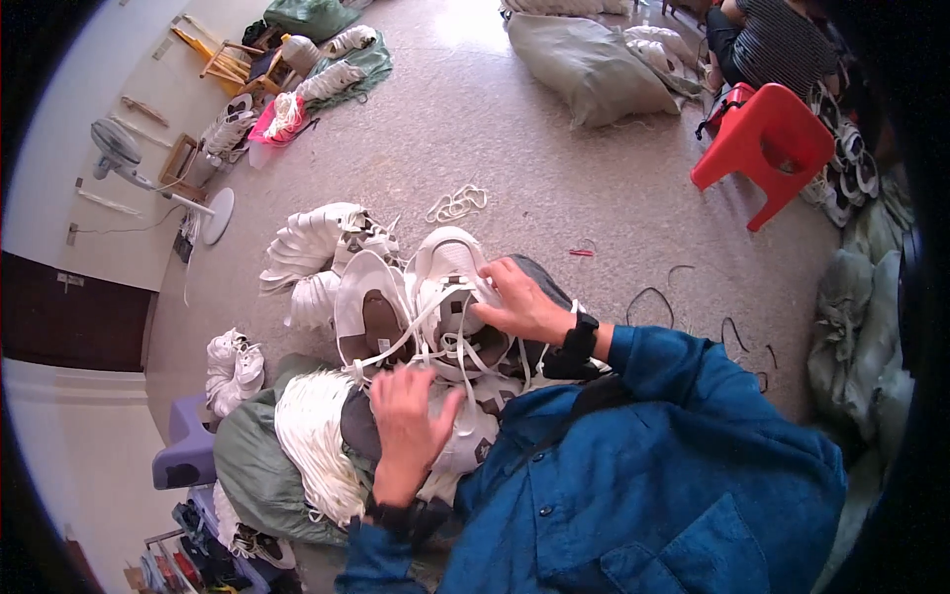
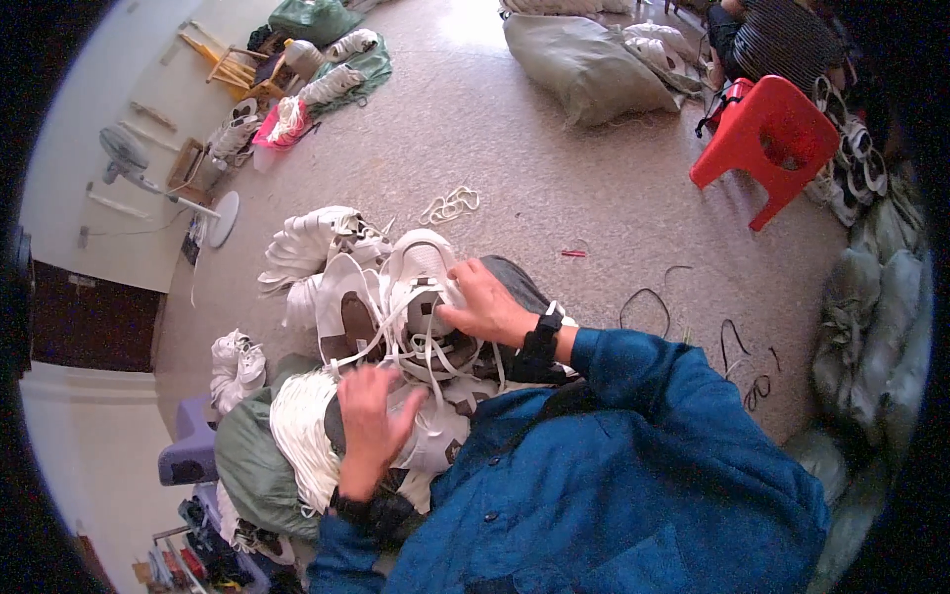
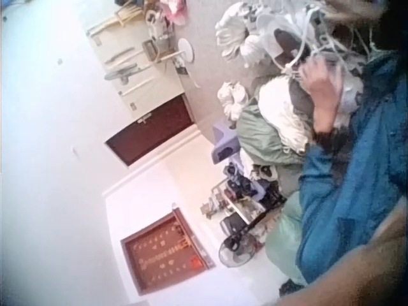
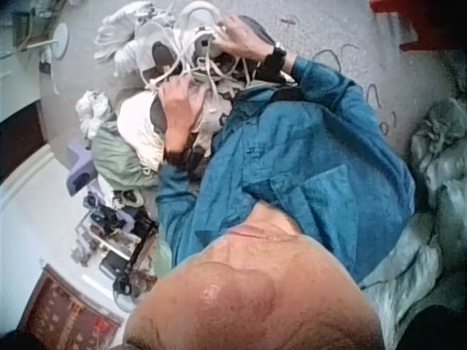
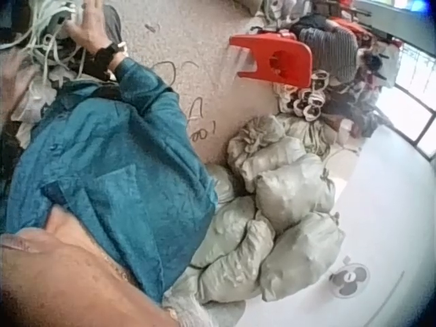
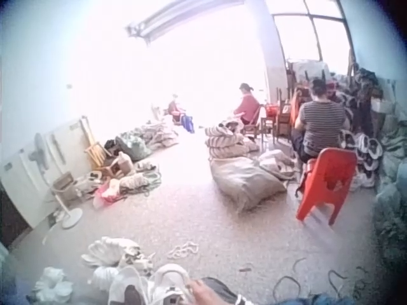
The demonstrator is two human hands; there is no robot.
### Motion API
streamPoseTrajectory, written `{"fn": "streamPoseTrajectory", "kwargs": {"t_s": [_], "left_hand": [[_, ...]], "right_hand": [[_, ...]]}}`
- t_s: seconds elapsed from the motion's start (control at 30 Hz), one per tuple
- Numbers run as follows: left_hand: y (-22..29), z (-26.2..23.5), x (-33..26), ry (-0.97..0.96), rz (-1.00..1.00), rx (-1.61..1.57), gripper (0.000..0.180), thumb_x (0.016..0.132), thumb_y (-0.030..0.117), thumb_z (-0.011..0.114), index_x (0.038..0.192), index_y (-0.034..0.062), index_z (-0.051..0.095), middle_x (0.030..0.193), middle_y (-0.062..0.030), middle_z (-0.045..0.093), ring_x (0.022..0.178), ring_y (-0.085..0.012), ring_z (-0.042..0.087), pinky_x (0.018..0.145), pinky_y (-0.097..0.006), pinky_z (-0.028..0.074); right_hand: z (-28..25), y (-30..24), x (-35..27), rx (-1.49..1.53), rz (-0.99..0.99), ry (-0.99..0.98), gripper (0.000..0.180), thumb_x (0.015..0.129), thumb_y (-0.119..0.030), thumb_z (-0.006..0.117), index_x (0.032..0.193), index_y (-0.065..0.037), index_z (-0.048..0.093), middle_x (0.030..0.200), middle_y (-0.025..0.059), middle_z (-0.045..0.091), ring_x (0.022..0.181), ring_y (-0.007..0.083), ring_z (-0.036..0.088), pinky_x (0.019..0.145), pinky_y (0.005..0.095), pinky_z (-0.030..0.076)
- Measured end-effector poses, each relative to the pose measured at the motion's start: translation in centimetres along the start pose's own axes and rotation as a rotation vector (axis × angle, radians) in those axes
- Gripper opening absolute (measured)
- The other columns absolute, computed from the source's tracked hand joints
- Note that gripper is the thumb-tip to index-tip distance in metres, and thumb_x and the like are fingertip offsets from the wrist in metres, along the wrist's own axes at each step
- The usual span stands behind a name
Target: Lacing and organizing multiple pairs of white athletic shoes in a shoe manufacturing workshop.
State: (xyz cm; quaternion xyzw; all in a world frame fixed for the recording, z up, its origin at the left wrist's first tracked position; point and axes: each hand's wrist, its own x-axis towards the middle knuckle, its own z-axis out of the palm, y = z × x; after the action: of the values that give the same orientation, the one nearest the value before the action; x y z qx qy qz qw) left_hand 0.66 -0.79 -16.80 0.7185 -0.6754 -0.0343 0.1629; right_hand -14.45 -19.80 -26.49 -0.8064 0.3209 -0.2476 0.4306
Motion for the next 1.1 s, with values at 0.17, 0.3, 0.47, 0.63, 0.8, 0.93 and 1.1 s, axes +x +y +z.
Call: {"fn": "streamPoseTrajectory", "kwargs": {"t_s": [0.17, 0.3, 0.47, 0.63, 0.8, 0.93, 1.1], "left_hand": [[-0.7, 4.9, 8.9, 0.227, 0.047, 0.164, 0.033, 0.077, 0.012, 0.069, 0.108, 0.0048, 0.058, 0.100, -0.0151, 0.058, 0.099, -0.0334, 0.055, 0.090, -0.046, 0.043], [-2.9, 6.5, 9.9, 0.143, 0.039, 0.101, 0.026, 0.078, 0.004, 0.063, 0.104, 0.0038, 0.061, 0.098, -0.0148, 0.059, 0.096, -0.0331, 0.058, 0.078, -0.042, 0.049], [-2.9, 5.3, 9.1, 0.197, 0.113, 0.017, 0.029, 0.081, 0.000, 0.061, 0.110, 0.0037, 0.062, 0.091, -0.0153, 0.061, 0.083, -0.0352, 0.061, 0.074, -0.043, 0.050], [-1.2, 2.4, 8.2, 0.234, 0.129, 0.054, 0.034, 0.084, 0.003, 0.060, 0.117, 0.0038, 0.061, 0.090, -0.0146, 0.061, 0.068, -0.0326, 0.063, 0.060, -0.041, 0.051], [-0.7, 0.7, 7.6, 0.226, -0.012, -0.170, 0.023, 0.088, 0.004, 0.059, 0.111, 0.0016, 0.063, 0.089, -0.0162, 0.061, 0.076, -0.0352, 0.064, 0.064, -0.041, 0.051], [-2.5, 2.7, 6.9, 0.206, -0.098, -0.270, 0.017, 0.090, 0.004, 0.057, 0.105, -0.0001, 0.064, 0.088, -0.0177, 0.063, 0.079, -0.0373, 0.063, 0.067, -0.042, 0.051], [-3.6, 4.3, 7.8, 0.209, -0.092, -0.276, 0.016, 0.090, 0.003, 0.056, 0.100, -0.0040, 0.066, 0.086, -0.0207, 0.064, 0.077, -0.0349, 0.063, 0.070, -0.040, 0.048]], "right_hand": [[0.5, -0.5, -0.7, 0.041, 0.070, 0.013, 0.057, 0.083, -0.031, 0.067, 0.124, 0.006, 0.053, 0.113, 0.0242, 0.056, 0.103, 0.0344, 0.059, 0.091, 0.0402, 0.047], [1.6, 0.0, -1.1, 0.151, 0.078, 0.073, 0.055, 0.086, -0.030, 0.066, 0.124, 0.006, 0.051, 0.114, 0.0235, 0.057, 0.104, 0.0330, 0.059, 0.092, 0.0394, 0.047], [0.6, -0.6, 0.1, 0.082, 0.015, 0.045, 0.050, 0.085, -0.024, 0.066, 0.124, 0.003, 0.052, 0.115, 0.0223, 0.058, 0.107, 0.0335, 0.058, 0.095, 0.0416, 0.045], [0.8, -2.1, 3.6, -0.149, -0.479, 0.066, 0.031, 0.082, -0.014, 0.066, 0.111, -0.004, 0.062, 0.116, 0.0136, 0.060, 0.113, 0.0335, 0.056, 0.100, 0.0465, 0.039], [-1.1, -0.7, 5.5, 0.565, 0.007, 0.101, 0.019, 0.099, -0.015, 0.048, 0.100, -0.003, 0.063, 0.093, 0.0075, 0.068, 0.089, 0.0146, 0.062, 0.083, 0.0312, 0.049], [-3.8, 2.0, 5.4, 1.019, 0.400, 0.240, 0.022, 0.101, -0.016, 0.041, 0.100, -0.004, 0.060, 0.099, 0.0105, 0.069, 0.094, 0.0213, 0.066, 0.087, 0.0371, 0.052], [-8.4, 6.9, 3.5, 1.319, 0.445, 0.371, 0.022, 0.099, -0.020, 0.044, 0.103, -0.004, 0.059, 0.101, 0.0137, 0.069, 0.094, 0.0259, 0.067, 0.087, 0.0419, 0.052]]}}
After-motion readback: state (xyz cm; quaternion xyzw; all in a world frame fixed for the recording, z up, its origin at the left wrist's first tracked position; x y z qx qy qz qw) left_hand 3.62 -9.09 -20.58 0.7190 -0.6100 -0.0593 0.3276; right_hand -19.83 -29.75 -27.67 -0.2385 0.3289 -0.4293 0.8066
